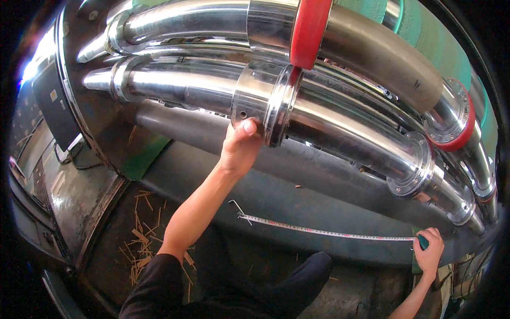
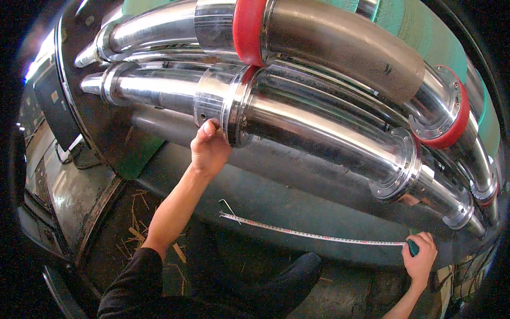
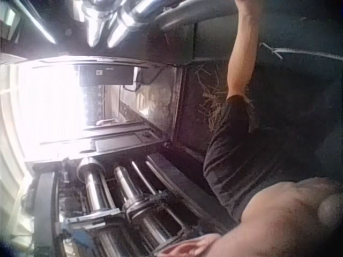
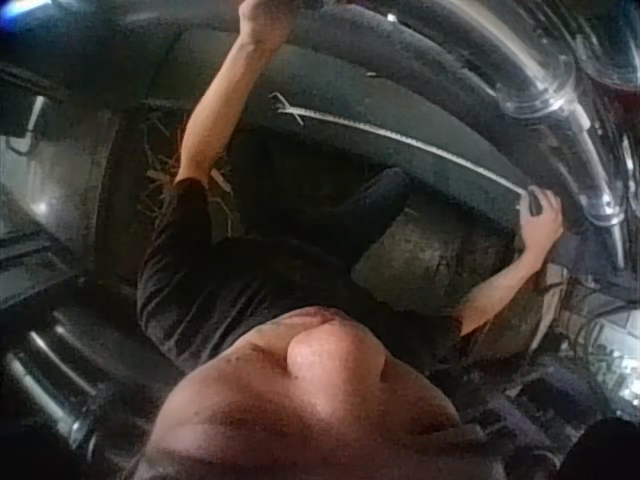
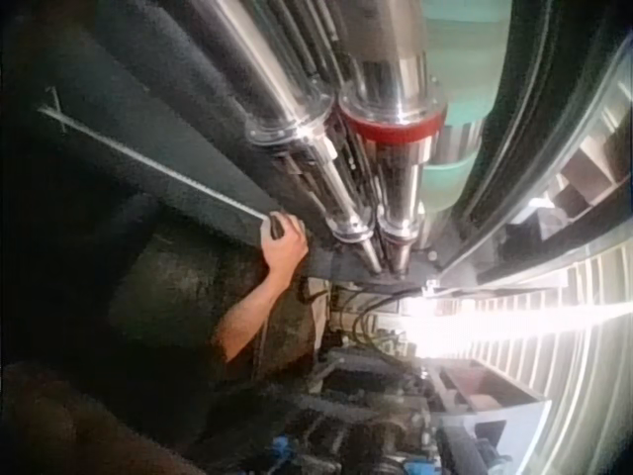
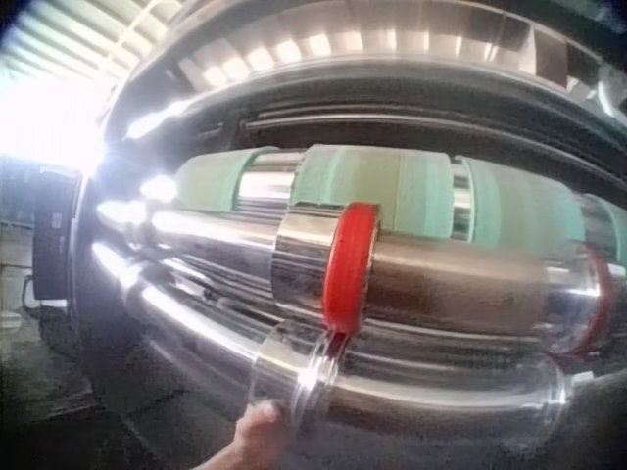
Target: The person measures the length of several shiny metal pipes using a tape measure. They then use a small tool to adjust or tighten a component on the pipes.
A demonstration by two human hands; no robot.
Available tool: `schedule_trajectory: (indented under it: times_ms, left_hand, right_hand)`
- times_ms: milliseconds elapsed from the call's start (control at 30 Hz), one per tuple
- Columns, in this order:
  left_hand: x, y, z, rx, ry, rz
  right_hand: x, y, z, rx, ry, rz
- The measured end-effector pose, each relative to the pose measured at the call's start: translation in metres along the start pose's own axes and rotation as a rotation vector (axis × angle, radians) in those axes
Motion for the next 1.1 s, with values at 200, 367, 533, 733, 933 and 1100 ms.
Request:
schedule_trajectory:
  times_ms: [200, 367, 533, 733, 933, 1100]
  left_hand:
    - [-0.002, -0.013, -0.008, 0.038, -0.016, -0.01]
    - [0.0, -0.008, -0.009, -0.002, 0.086, 0.064]
    - [-0.001, 0.001, -0.002, -0.027, 0.101, 0.039]
    - [-0.004, 0.001, -0.002, 0.023, 0.091, -0.013]
    - [-0.002, 0.008, 0.002, -0.004, 0.087, 0.044]
    - [0.013, -0.011, 0.005, 0.16, 0.024, -0.141]
  right_hand:
    - [0.001, -0.01, -0.006, -0.006, -0.019, 0.019]
    - [0.009, -0.021, 0.003, 0.02, -0.012, 0.019]
    - [0.015, -0.026, 0.004, 0.048, 0.003, 0.028]
    - [0.015, -0.025, 0.002, -0.022, 0.053, 0.023]
    - [0.015, -0.026, 0.014, -0.046, 0.034, 0.039]
    - [0.014, -0.028, 0.004, -0.09, 0.037, 0.074]
Point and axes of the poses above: each hand's wrist, its own x-axis away from the middle knuckle, its own y-axis out of the palm, z = x × y, the point moved 6 cm from there along -x, towards the middle knuckle, and after that the axes turned 2 degrees about -y, right-handed, at the moved point
